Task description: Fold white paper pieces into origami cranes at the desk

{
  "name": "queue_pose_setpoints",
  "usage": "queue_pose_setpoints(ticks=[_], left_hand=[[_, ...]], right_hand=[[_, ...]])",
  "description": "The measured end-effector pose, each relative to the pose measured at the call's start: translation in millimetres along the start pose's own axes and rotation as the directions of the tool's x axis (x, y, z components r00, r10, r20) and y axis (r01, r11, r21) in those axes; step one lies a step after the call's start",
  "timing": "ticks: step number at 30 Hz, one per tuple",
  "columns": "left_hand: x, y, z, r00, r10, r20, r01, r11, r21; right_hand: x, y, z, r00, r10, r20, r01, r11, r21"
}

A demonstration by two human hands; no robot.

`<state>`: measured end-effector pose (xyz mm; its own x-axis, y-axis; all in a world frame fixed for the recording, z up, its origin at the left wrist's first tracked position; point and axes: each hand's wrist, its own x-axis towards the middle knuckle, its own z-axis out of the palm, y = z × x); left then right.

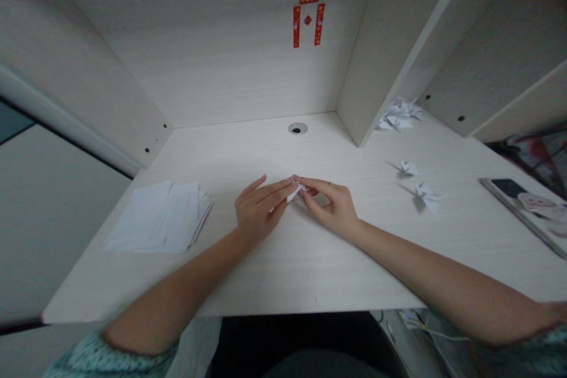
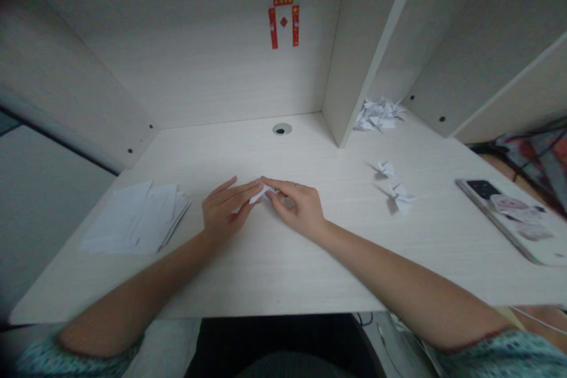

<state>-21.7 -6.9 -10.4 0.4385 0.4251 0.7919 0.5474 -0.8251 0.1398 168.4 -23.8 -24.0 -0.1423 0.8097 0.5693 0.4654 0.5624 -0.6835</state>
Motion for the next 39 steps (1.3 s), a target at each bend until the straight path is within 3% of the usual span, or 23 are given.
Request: queue_pose_setpoints(ticks=[13,32,39], left_hand=[[2.5,3.6,-1.6,0.996,0.049,-0.078,-0.051,0.998,-0.025],[1.4,3.1,-4.1,0.997,0.077,0.000,-0.077,0.994,-0.080],[3.5,4.7,-3.3,0.994,0.101,-0.027,-0.103,0.993,-0.053]], right_hand=[[-2.1,2.0,2.1,1.000,0.013,-0.010,-0.014,0.999,-0.036],[-1.7,3.8,1.3,0.998,0.050,0.032,-0.049,0.998,-0.029],[-1.4,3.2,1.6,0.995,0.093,0.033,-0.093,0.996,0.009]])
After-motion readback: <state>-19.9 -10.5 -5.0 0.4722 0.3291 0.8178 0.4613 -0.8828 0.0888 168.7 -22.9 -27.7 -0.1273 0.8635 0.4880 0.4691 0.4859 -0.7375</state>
